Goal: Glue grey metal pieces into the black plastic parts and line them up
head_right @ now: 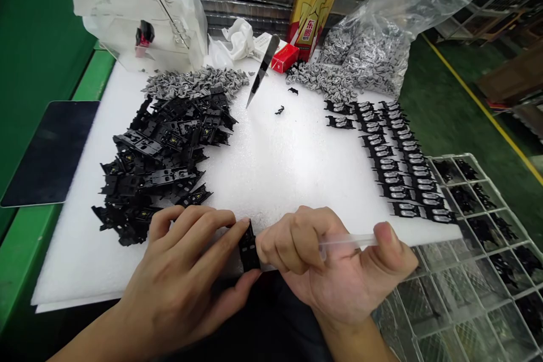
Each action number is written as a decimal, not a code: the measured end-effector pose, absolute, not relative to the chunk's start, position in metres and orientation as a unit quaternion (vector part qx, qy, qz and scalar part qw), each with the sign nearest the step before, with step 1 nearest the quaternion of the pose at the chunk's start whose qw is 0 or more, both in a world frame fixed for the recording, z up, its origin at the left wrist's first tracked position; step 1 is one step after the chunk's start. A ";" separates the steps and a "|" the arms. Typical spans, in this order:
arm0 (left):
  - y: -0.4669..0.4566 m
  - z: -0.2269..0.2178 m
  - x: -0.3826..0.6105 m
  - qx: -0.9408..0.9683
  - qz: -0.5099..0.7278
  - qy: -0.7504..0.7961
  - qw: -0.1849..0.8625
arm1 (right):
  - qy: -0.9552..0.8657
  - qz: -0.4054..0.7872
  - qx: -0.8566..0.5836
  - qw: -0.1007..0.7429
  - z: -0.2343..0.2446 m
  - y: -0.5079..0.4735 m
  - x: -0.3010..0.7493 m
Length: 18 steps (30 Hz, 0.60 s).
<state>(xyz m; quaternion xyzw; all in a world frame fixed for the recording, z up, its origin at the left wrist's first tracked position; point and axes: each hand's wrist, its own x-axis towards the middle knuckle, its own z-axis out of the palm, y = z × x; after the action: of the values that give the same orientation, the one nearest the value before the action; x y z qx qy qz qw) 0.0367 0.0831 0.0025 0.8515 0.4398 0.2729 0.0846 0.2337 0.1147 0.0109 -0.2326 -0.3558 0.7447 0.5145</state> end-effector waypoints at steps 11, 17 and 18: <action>0.085 0.004 0.038 0.850 0.287 0.435 0.082 | -0.380 0.761 -0.188 0.491 -0.005 0.110 0.251; 0.085 0.004 0.038 0.850 0.290 0.433 0.081 | -0.384 0.765 -0.183 0.484 -0.006 0.110 0.253; 0.085 0.003 0.038 0.850 0.289 0.433 0.080 | -0.384 0.764 -0.183 0.486 -0.006 0.110 0.253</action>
<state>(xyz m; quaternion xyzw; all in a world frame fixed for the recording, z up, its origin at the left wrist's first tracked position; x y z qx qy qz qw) 0.0379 0.0851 0.0033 0.8501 0.4328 0.2894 0.0798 0.2532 0.1099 -0.0063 -0.1825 -0.3837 0.7638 0.4858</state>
